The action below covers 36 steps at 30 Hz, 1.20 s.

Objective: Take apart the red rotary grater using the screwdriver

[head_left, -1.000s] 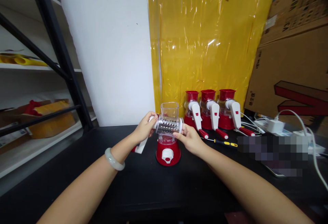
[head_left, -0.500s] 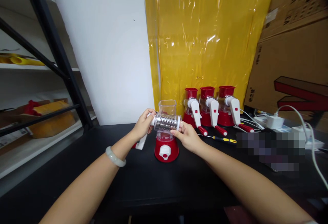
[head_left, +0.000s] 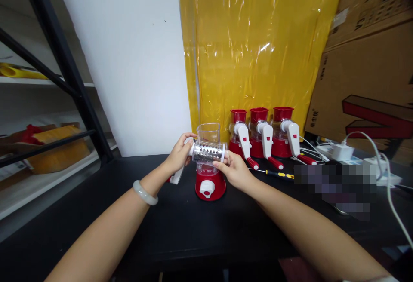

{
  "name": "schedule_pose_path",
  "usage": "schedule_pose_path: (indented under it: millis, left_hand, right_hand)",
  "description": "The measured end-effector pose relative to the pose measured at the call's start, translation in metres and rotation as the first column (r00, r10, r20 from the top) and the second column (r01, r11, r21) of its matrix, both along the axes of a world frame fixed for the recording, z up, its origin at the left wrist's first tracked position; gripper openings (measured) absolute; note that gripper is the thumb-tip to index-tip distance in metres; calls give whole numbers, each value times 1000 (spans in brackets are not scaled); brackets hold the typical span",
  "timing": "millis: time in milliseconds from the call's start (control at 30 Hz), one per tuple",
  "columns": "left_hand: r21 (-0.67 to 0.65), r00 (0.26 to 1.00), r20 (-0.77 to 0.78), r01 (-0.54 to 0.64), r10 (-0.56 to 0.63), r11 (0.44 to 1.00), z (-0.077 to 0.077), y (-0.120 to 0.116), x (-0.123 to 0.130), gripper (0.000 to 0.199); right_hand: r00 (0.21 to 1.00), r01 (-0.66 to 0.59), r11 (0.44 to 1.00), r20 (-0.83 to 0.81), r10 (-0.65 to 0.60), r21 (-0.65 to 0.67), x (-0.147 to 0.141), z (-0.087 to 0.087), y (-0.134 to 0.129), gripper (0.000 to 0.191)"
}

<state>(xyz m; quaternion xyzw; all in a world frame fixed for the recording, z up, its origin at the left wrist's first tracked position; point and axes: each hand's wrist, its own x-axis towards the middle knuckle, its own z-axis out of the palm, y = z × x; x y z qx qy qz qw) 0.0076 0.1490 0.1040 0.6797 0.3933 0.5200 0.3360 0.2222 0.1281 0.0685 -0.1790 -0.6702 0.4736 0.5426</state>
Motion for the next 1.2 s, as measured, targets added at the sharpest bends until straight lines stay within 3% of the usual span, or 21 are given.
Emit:
schedule_pose_path:
  millis: [167, 300, 367, 400, 467, 500, 567, 600, 667, 733, 800, 900, 1000, 1067, 1200]
  left_hand:
    - [-19, 991, -121, 50, -52, 999, 5, -6, 1, 47]
    - [30, 999, -27, -27, 27, 999, 1, -7, 12, 44]
    - [10, 991, 2, -135, 135, 991, 8, -8, -4, 42]
    - [19, 959, 58, -279, 277, 960, 14, -10, -19, 39]
    - [-1, 806, 219, -564, 551, 826, 34, -20, -63, 31]
    - [38, 765, 305, -604, 567, 796, 44, -27, -85, 27]
    - [151, 850, 312, -485, 424, 861, 63, -43, -119, 16]
    - [160, 888, 252, -431, 386, 888, 70, -49, -127, 17]
    - [81, 941, 90, -334, 327, 939, 75, -57, -122, 20]
    - [-80, 973, -8, -231, 231, 970, 68, -57, -101, 26]
    - [-205, 979, -64, -201, 191, 958, 53, -51, -77, 30]
    - [-246, 980, -167, -152, 113, 957, 26, -38, -51, 40]
    - [-286, 942, -314, -213, 119, 934, 7, -26, -33, 48]
    - [-306, 930, -362, -182, 63, 935, -1, -21, -24, 55]
    - [-313, 951, -304, -49, -51, 949, -7, -20, -16, 50]
  right_hand:
    - [1000, -1, 1000, 29, 0, 30, -1, 2, -4, 29]
    - [998, 47, 998, 29, -49, 40, -5, 2, -9, 27]
    - [995, 97, 994, 28, -99, 51, 2, 3, -11, 29]
    - [990, 137, 989, 19, -138, 55, 9, 4, -10, 31]
    - [964, 263, 964, -36, -262, 37, 28, 6, -8, 35]
    - [945, 320, 947, -82, -317, 27, 38, 8, -6, 38]
    - [891, 431, 903, -162, -424, 7, 54, 11, -1, 42]
    - [898, 422, 906, -141, -417, 12, 59, 13, 2, 43]
    - [904, 399, 917, -179, -388, 26, 60, 15, 8, 43]
    - [920, 357, 934, -175, -350, 9, 55, 14, 11, 44]
    - [940, 305, 952, -154, -304, -15, 47, 12, 11, 44]
    - [966, 234, 972, -109, -234, -20, 37, 8, 7, 43]
    - [984, 165, 986, -63, -165, -11, 28, 5, 4, 39]
    - [993, 109, 994, -34, -110, -15, 23, 4, 4, 36]
    - [998, 64, 998, -12, -64, -9, 10, 4, 10, 35]
